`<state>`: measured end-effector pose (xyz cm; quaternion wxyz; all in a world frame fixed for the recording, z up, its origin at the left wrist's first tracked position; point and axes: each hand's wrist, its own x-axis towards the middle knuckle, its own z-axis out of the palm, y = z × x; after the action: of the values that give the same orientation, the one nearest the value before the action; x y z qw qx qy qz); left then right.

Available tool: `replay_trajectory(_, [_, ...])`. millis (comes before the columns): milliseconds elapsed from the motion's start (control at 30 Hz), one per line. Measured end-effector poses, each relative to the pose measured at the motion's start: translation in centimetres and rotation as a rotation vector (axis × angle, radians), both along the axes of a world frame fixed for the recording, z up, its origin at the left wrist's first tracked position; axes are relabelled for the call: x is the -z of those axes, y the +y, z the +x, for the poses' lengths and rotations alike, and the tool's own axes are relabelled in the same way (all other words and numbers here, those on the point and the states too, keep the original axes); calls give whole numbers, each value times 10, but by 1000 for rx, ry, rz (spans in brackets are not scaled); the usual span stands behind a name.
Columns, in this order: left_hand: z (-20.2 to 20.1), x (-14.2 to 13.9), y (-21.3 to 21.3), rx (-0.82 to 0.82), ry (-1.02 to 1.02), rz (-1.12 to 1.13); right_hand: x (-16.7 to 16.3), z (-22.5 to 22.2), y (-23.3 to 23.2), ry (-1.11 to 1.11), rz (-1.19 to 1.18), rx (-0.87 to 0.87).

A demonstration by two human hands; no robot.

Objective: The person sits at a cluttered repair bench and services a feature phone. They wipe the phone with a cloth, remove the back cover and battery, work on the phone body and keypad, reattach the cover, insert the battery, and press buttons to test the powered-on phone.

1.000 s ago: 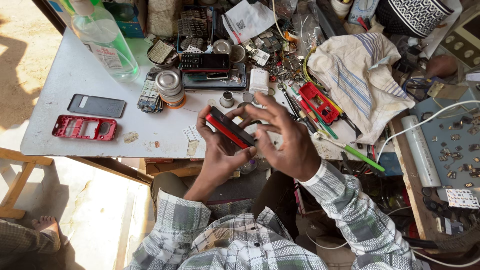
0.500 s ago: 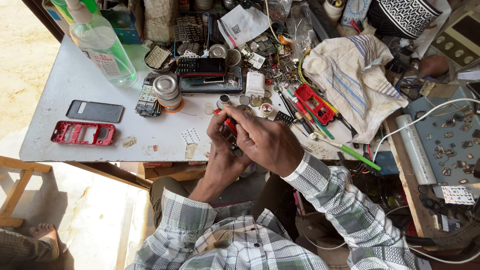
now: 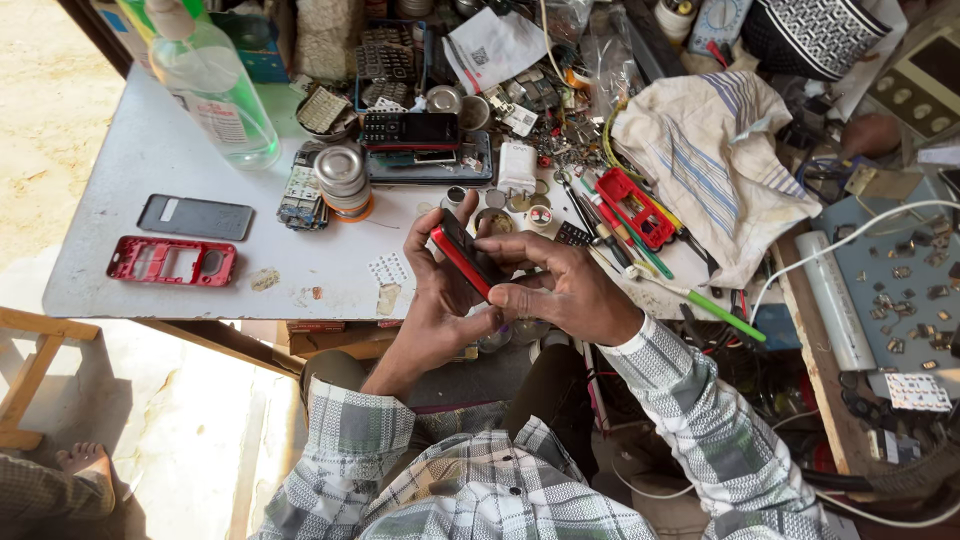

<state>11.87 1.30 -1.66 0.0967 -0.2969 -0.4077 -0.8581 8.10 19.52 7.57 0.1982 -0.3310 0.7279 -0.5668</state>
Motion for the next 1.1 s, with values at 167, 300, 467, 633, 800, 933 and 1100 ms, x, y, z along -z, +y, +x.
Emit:
replay_trajectory(167, [0,3,-2,-39,26,-97,-4,-1,3,45,122,63])
replay_trajectory(300, [3,0,-8,-29,-3,-89,-6,2,-2,0,98,89])
replay_trajectory(467, [6,-4,-12,17,-57,-100,-4,4,-4,-43,97,112])
replay_trajectory(633, [3,-4,-12,97,10,-53,-2,6,-3,-28,75,152])
replay_trajectory(800, [2,-2,-12,12,-42,-91,-3,2,-3,-56,54,126])
replay_trajectory(933, [1,-2,-12,4,-30,-87,-1,3,-5,25,129,180])
replay_trajectory(1100, [-2,-2,-13,67,-10,-30,0,1,-5,2,164,153])
